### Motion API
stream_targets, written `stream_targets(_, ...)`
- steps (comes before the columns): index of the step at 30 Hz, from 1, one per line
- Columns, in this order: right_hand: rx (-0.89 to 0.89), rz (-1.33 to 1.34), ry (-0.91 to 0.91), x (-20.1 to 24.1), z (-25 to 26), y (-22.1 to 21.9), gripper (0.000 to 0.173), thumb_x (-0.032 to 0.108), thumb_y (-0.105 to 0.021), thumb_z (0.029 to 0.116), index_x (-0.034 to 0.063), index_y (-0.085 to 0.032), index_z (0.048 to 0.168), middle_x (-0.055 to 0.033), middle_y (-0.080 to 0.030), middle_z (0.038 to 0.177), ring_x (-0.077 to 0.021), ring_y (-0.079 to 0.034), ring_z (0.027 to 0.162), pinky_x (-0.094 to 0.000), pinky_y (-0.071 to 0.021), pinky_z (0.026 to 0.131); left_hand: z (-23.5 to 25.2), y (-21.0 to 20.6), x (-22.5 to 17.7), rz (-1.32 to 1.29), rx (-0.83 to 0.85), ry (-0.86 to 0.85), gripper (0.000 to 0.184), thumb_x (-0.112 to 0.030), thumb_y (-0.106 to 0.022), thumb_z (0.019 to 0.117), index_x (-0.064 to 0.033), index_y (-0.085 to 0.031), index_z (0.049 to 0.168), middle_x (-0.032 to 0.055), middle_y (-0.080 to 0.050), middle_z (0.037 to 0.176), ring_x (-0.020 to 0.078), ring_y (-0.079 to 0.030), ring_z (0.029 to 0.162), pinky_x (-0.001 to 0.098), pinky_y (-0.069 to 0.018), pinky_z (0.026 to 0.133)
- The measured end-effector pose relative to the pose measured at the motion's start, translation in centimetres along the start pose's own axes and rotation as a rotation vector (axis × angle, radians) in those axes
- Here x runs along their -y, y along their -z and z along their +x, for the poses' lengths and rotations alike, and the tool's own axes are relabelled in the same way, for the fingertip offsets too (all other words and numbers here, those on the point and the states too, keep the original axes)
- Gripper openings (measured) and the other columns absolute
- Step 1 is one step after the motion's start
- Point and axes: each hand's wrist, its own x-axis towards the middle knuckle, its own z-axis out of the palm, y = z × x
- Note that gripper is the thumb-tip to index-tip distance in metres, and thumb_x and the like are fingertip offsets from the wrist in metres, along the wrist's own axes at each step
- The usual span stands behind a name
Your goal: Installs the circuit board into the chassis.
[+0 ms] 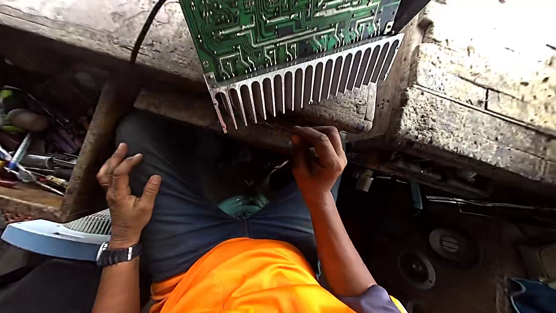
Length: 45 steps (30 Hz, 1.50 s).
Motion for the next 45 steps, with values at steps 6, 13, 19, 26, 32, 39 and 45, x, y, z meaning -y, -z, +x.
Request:
stream_targets(6,0.086,-0.272,-0.078,-1.0,-0.6,1.2,0.016,0.026,-0.080,0.0884,0.0122,-0.078,0.097,-0.0074,-0.067,0.095,-0.0247,-0.061,0.097,-0.0422,-0.0486,0.084,-0.1,0.0,0.2,0.003,0.007,0.010,0.056,-0.046,-0.062,0.0956,-0.0148,-0.057,0.142,0.0060,-0.033,0.166,0.0294,-0.026,0.153,0.0492,-0.0208,0.125)
stream_targets(13,0.152,-0.300,-0.510,-0.5,-1.0,2.9,0.047,0.047,-0.075,0.0916,0.0101,-0.064,0.119,-0.0116,-0.057,0.120,-0.0214,-0.060,0.108,-0.0359,-0.0545,0.084,0.1,-0.2,0.2,-0.010,0.013,0.007,0.057,-0.046,-0.061,0.0953,-0.0134,-0.057,0.141,0.0081,-0.034,0.165,0.0296,-0.026,0.153,0.0497,-0.0189,0.125)
stream_targets(19,0.164,0.114,-0.728,0.5,-1.9,3.3,0.043,0.033,-0.076,0.0936,0.0147,-0.054,0.126,-0.0063,-0.067,0.095,-0.0151,-0.065,0.063,-0.0311,-0.0566,0.050,0.1,-0.3,0.3,-0.025,0.008,0.012,0.057,-0.046,-0.062,0.0947,-0.0133,-0.058,0.141,0.0078,-0.034,0.165,0.0291,-0.026,0.153,0.0486,-0.0180,0.125)
stream_targets(26,0.181,0.124,-0.777,3.0,-4.3,4.5,0.046,0.033,-0.078,0.0906,0.0149,-0.055,0.126,-0.0042,-0.068,0.089,-0.0151,-0.065,0.060,-0.0314,-0.0581,0.050,0.0,-0.3,0.4,-0.034,0.001,0.029,0.060,-0.047,-0.063,0.0935,-0.0134,-0.056,0.142,0.0079,-0.034,0.165,0.0285,-0.027,0.153,0.0486,-0.0209,0.125)
stream_targets(32,0.344,-0.351,-0.568,4.4,-4.5,5.9,0.050,0.055,-0.069,0.0916,0.0151,-0.063,0.120,-0.0014,-0.066,0.097,-0.0165,-0.064,0.085,-0.0411,-0.0545,0.074,0.0,-0.4,0.4,-0.068,-0.014,0.082,0.069,-0.049,-0.067,0.0899,-0.0124,-0.050,0.146,0.0099,-0.031,0.165,0.0266,-0.028,0.153,0.0472,-0.0266,0.124)
stream_targets(39,0.396,-0.500,-0.280,5.7,-0.7,3.4,0.058,0.065,-0.069,0.0863,0.0152,-0.073,0.117,-0.0110,-0.062,0.116,-0.0316,-0.055,0.111,-0.0511,-0.0455,0.090,-0.1,-0.6,0.7,-0.086,-0.009,0.082,0.070,-0.051,-0.068,0.0902,-0.0133,-0.049,0.147,0.0102,-0.032,0.165,0.0263,-0.027,0.154,0.0474,-0.0265,0.124)
stream_targets(45,0.375,-0.515,-0.231,4.2,0.3,-1.9,0.050,0.054,-0.066,0.0949,0.0093,-0.073,0.115,-0.0124,-0.062,0.105,-0.0314,-0.059,0.104,-0.0468,-0.0497,0.084,0.0,-0.6,0.5,-0.087,-0.019,0.084,0.069,-0.052,-0.067,0.0906,-0.0136,-0.050,0.146,0.0095,-0.033,0.165,0.0271,-0.027,0.154,0.0481,-0.0258,0.125)
